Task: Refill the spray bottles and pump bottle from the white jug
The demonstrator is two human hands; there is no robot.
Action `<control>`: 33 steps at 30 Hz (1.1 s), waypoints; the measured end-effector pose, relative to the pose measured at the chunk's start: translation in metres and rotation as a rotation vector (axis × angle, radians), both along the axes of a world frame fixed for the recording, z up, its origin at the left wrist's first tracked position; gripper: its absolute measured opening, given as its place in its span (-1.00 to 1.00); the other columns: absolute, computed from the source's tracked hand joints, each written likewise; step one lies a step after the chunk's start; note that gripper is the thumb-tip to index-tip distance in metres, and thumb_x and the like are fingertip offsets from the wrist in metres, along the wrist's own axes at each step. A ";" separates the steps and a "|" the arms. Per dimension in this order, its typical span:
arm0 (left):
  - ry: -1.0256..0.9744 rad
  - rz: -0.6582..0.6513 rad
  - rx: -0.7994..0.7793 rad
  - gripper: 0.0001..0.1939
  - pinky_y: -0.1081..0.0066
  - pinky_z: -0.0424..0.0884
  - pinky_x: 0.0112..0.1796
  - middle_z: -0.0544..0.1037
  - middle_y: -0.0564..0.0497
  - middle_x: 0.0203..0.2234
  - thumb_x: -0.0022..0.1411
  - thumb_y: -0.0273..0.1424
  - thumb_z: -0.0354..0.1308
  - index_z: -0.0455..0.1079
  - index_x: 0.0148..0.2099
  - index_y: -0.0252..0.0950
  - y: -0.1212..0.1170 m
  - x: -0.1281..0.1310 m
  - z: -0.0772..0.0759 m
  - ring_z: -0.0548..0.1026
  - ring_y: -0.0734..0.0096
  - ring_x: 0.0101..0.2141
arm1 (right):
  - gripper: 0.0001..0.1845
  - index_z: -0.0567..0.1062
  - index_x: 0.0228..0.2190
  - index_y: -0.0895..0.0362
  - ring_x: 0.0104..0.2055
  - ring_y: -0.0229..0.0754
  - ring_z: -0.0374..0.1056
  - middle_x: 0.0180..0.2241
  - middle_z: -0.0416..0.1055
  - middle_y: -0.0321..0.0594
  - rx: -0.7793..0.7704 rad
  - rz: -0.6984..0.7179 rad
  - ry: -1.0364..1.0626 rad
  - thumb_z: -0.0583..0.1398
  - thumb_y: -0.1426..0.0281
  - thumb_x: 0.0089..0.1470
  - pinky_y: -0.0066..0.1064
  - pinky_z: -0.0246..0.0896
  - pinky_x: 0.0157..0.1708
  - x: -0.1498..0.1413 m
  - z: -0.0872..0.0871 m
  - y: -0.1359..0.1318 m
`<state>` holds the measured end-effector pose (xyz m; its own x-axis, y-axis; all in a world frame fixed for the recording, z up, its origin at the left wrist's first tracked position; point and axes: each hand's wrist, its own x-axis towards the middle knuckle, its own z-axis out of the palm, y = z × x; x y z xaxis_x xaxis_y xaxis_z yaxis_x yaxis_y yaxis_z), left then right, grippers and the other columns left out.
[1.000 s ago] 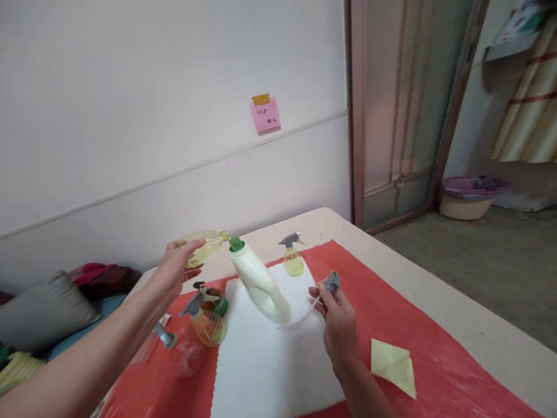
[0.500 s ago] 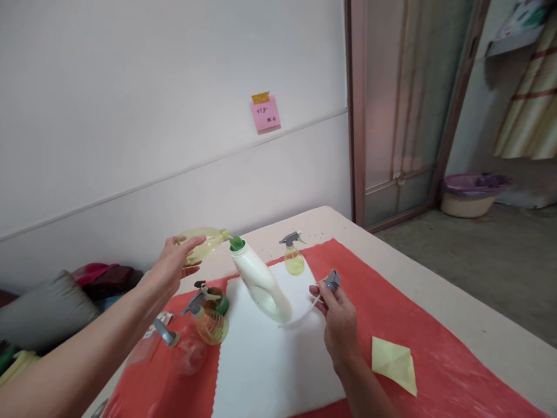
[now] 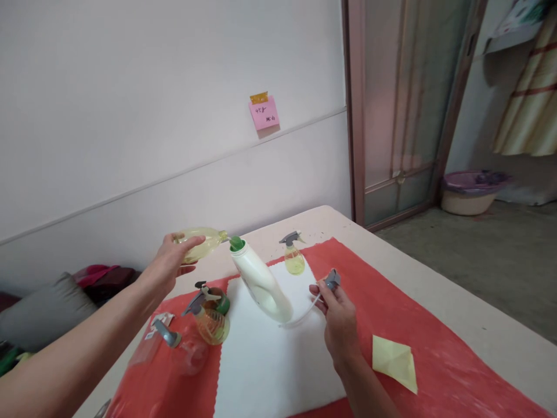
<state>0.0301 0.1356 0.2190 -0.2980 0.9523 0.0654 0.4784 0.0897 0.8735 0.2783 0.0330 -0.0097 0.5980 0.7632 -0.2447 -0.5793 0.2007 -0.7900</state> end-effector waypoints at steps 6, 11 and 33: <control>0.042 -0.025 -0.007 -0.14 0.35 0.48 -0.43 0.50 -0.01 -0.27 -0.19 -0.02 0.44 0.20 0.11 -0.15 0.004 -0.001 0.003 0.52 0.33 -0.38 | -0.26 0.48 -0.12 0.24 0.00 0.04 0.39 -0.21 0.48 -0.09 0.023 -0.005 0.008 0.41 -0.03 -0.20 -0.33 0.39 -0.19 0.000 -0.001 0.000; 0.079 -0.023 -0.010 -0.15 0.32 0.48 -0.41 0.49 -0.03 -0.24 -0.21 -0.01 0.45 0.21 0.09 -0.15 0.004 0.003 0.008 0.53 0.31 -0.38 | -0.25 0.49 -0.12 0.24 -0.01 0.05 0.39 -0.21 0.48 -0.08 0.018 -0.003 0.017 0.42 -0.04 -0.21 -0.32 0.38 -0.19 0.000 0.001 0.000; 0.233 -0.046 0.018 -0.08 0.27 0.47 -0.39 0.52 -0.12 -0.13 -0.24 0.02 0.44 0.22 0.15 -0.12 0.011 0.008 0.022 0.55 0.19 -0.32 | -0.26 0.50 -0.12 0.23 -0.02 0.03 0.40 -0.21 0.48 -0.07 0.015 -0.011 0.024 0.42 -0.03 -0.21 -0.37 0.38 -0.22 0.002 0.005 -0.002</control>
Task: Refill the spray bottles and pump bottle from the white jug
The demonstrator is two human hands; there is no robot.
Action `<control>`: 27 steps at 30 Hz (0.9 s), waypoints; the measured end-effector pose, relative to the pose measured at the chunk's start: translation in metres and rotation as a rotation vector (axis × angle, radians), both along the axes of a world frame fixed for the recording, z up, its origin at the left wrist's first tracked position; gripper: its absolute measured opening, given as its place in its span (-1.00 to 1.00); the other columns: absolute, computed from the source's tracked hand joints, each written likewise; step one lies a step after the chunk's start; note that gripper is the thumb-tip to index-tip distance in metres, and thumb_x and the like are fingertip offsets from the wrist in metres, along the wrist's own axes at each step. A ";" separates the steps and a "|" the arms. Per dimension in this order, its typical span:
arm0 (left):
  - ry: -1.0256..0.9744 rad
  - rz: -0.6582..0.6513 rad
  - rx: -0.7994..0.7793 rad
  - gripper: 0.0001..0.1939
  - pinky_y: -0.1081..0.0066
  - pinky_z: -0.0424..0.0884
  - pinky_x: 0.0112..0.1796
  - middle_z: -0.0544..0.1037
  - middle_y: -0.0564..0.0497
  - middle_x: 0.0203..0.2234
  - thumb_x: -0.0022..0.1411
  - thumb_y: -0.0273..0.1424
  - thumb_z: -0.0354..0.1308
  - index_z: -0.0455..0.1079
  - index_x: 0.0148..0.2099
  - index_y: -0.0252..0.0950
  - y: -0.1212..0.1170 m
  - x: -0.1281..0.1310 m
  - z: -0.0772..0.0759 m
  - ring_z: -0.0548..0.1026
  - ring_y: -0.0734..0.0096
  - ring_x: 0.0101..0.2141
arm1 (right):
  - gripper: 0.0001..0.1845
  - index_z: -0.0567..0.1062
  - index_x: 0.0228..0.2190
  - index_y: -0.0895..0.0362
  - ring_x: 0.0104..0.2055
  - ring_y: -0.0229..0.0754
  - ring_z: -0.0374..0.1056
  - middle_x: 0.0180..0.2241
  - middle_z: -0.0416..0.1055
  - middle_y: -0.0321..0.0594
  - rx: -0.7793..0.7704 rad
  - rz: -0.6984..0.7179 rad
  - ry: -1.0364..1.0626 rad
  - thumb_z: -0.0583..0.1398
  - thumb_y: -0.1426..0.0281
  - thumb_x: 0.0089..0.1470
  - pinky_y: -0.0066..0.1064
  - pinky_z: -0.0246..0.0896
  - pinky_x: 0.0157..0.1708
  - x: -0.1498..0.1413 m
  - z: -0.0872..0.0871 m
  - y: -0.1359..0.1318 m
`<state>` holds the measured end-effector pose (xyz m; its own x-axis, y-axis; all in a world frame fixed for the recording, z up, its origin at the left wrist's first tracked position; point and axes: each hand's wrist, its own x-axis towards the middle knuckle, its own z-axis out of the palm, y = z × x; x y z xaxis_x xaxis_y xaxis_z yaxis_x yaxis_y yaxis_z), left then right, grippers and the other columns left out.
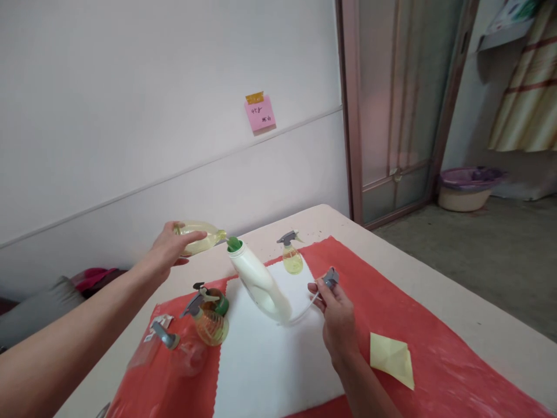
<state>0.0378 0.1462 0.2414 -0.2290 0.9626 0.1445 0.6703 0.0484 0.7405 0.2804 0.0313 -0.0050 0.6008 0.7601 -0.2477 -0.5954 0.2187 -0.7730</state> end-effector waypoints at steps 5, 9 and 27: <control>0.077 -0.027 -0.019 -0.10 0.27 0.44 -0.38 0.53 -0.13 -0.12 -0.23 0.01 0.43 0.24 0.16 -0.10 -0.001 0.006 0.006 0.55 0.13 -0.28 | -0.28 0.50 -0.12 0.21 0.00 0.03 0.39 -0.22 0.49 -0.10 0.000 0.010 0.001 0.41 -0.03 -0.20 -0.37 0.39 -0.21 0.000 -0.003 0.002; 0.156 -0.036 -0.027 -0.07 0.28 0.43 -0.40 0.51 -0.13 -0.12 -0.24 0.01 0.43 0.23 0.19 -0.09 -0.001 0.015 0.010 0.52 0.12 -0.28 | -0.29 0.50 -0.11 0.20 0.01 0.03 0.39 -0.20 0.49 -0.11 -0.002 0.008 0.006 0.41 -0.01 -0.19 -0.36 0.38 -0.21 0.000 -0.004 0.002; 0.463 -0.180 0.120 -0.07 0.20 0.33 -0.17 0.44 -0.15 -0.13 -0.34 -0.09 0.51 0.38 0.16 -0.05 0.022 0.032 0.004 0.48 -0.12 -0.12 | -0.29 0.50 -0.06 0.20 0.02 0.02 0.37 -0.19 0.49 -0.10 0.004 0.025 -0.013 0.39 -0.03 -0.11 -0.34 0.36 -0.16 0.000 -0.003 -0.001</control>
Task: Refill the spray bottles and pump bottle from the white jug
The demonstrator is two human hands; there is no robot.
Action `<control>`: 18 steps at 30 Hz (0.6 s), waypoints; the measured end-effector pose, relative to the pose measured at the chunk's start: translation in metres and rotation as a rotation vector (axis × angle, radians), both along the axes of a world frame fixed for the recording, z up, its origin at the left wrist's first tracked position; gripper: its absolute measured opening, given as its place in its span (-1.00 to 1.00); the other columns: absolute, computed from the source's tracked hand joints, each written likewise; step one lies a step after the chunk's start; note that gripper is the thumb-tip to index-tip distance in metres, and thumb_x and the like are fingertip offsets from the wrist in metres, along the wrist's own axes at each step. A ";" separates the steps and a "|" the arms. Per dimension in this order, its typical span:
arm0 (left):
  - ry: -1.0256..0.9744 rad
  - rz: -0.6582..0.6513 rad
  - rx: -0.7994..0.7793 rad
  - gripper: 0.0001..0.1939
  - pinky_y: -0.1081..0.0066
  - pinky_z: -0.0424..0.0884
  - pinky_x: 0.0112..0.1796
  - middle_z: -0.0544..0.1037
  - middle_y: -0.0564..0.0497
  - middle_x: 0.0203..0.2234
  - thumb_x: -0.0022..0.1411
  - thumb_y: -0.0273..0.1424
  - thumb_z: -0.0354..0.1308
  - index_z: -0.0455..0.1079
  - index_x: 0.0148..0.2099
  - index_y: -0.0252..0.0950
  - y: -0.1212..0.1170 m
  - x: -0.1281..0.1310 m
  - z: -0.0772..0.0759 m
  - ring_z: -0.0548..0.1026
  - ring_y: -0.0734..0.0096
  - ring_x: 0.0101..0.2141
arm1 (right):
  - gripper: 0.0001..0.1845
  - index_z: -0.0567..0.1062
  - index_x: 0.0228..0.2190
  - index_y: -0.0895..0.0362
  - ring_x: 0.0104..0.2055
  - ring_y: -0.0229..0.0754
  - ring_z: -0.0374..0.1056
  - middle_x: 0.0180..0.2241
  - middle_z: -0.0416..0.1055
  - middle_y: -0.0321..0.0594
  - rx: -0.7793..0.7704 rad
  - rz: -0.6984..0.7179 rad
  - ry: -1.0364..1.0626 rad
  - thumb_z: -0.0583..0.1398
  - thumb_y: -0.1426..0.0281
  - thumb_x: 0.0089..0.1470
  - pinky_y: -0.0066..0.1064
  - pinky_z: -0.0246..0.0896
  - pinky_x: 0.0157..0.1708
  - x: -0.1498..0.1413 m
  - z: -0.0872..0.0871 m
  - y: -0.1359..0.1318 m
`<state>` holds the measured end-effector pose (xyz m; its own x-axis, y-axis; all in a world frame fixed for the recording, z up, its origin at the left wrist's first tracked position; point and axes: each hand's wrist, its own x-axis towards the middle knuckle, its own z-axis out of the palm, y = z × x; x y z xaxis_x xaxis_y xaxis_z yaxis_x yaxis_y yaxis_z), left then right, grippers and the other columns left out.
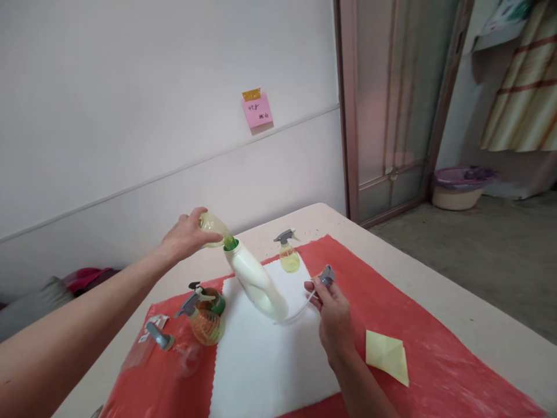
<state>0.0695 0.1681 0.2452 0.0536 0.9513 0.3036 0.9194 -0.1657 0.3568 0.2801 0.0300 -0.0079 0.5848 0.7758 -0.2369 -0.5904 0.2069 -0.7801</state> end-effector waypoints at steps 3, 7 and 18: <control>-0.003 -0.012 0.022 -0.06 0.16 0.33 -0.11 0.42 -0.13 -0.12 -0.35 -0.08 0.51 0.37 0.17 -0.03 -0.005 0.002 -0.004 0.47 -0.14 -0.09 | -0.30 0.50 -0.07 0.20 0.01 0.02 0.37 -0.19 0.49 -0.10 -0.004 0.003 -0.004 0.39 -0.03 -0.10 -0.34 0.36 -0.17 0.000 -0.001 0.000; -0.020 0.003 0.049 -0.06 0.06 0.35 -0.03 0.40 -0.15 -0.06 -0.28 -0.08 0.49 0.32 0.22 -0.02 -0.016 -0.004 -0.017 0.45 -0.16 -0.04 | -0.34 0.51 -0.12 0.21 0.01 0.03 0.38 -0.19 0.48 -0.08 0.014 -0.008 -0.009 0.40 -0.02 -0.10 -0.34 0.37 -0.18 0.000 -0.004 0.002; -1.595 -0.075 -0.272 -0.45 0.26 0.58 -0.27 0.50 0.00 0.10 0.04 -0.13 0.34 0.42 0.10 -0.06 -0.131 -0.022 -0.152 0.57 0.11 -0.10 | -0.40 0.49 -0.19 0.23 -0.14 -0.05 0.42 -0.30 0.48 -0.10 0.050 -0.023 -0.015 0.40 0.04 -0.13 -0.38 0.32 -0.26 -0.004 0.003 0.004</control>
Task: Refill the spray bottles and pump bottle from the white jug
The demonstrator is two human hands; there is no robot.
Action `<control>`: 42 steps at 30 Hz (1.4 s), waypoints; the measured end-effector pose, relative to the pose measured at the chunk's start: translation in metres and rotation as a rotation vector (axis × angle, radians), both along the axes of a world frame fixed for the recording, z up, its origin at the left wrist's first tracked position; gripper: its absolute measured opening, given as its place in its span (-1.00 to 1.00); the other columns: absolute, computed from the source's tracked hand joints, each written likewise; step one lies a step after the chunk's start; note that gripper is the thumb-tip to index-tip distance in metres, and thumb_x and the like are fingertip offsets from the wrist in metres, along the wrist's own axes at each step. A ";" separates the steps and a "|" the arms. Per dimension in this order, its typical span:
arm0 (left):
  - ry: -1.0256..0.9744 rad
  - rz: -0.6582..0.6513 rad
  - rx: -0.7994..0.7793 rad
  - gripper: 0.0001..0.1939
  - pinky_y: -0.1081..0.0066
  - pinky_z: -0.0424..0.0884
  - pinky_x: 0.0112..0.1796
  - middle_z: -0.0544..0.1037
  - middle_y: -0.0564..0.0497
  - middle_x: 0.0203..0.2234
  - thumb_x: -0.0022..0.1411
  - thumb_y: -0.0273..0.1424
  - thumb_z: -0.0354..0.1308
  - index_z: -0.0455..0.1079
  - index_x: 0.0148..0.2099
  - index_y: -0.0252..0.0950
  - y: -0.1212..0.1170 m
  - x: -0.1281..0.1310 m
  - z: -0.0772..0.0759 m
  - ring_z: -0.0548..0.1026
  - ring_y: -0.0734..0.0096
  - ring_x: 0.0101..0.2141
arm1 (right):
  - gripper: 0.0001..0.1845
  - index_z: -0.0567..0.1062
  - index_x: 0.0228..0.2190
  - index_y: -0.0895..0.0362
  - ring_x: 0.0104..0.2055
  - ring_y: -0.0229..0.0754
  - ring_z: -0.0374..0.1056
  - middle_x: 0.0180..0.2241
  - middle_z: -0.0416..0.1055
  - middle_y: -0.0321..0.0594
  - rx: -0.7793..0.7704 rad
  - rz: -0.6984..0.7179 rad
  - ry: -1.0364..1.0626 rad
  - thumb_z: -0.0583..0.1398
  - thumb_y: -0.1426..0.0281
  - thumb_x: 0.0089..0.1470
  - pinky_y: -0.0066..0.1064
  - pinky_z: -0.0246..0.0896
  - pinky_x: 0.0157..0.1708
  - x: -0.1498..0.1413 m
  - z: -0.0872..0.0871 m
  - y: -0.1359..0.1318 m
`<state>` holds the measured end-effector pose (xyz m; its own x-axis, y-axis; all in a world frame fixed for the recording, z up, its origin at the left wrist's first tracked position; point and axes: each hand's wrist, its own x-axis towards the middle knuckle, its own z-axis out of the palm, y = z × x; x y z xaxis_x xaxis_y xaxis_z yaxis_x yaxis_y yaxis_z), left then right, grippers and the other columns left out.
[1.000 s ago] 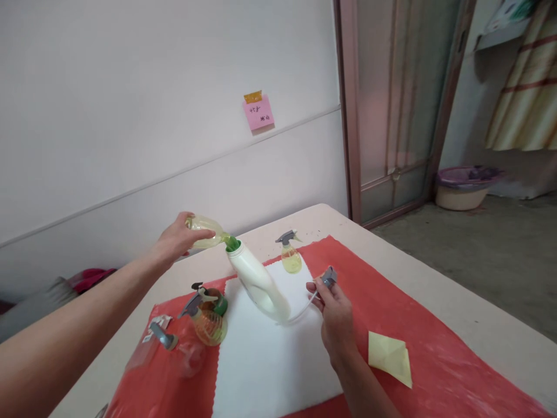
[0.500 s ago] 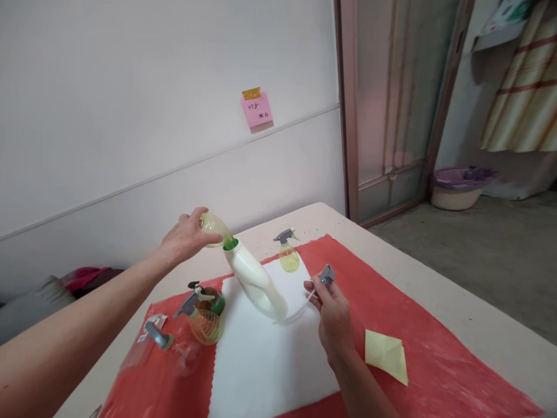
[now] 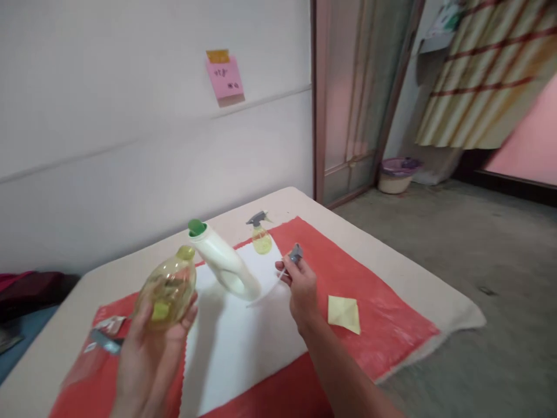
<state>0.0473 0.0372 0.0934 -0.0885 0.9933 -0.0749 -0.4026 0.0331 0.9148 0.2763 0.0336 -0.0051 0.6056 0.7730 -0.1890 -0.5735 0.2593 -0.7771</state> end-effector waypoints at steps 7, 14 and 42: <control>-0.241 -0.207 -0.373 -0.41 0.18 0.62 -0.26 0.55 -0.06 0.09 -0.10 -0.06 0.41 0.51 0.01 -0.09 -0.041 0.002 -0.093 0.59 -0.03 -0.08 | -0.47 0.47 -0.27 0.19 -0.17 -0.06 0.42 -0.32 0.48 -0.11 -0.020 0.022 -0.045 0.35 0.04 -0.14 -0.37 0.32 -0.27 -0.005 -0.003 0.005; -0.393 -0.241 -0.599 -0.64 0.20 0.60 -0.25 0.63 -0.10 -0.04 0.14 -0.22 0.22 0.50 0.00 -0.10 -0.039 -0.010 -0.131 0.62 0.07 -0.13 | -0.48 0.46 -0.34 0.19 -0.26 -0.12 0.43 -0.36 0.48 -0.12 0.053 0.082 0.094 0.42 0.07 -0.20 -0.44 0.32 -0.35 -0.004 -0.005 0.003; -0.421 -0.157 -0.440 -0.52 0.34 0.54 -0.27 0.61 -0.07 -0.12 0.12 -0.36 0.32 0.34 0.10 -0.21 -0.046 -0.006 -0.119 0.61 0.27 -0.20 | -0.69 0.61 -0.18 0.04 0.04 -0.02 0.30 -0.08 0.46 -0.13 0.252 0.534 -0.205 0.42 0.22 0.03 -0.24 0.17 0.02 -0.077 -0.018 -0.027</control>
<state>0.0412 -0.0087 -0.0256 0.1817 0.8602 -0.4766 -0.6853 0.4583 0.5659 0.1989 0.0062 -0.0228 0.1279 0.9848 0.1173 -0.5205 0.1673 -0.8373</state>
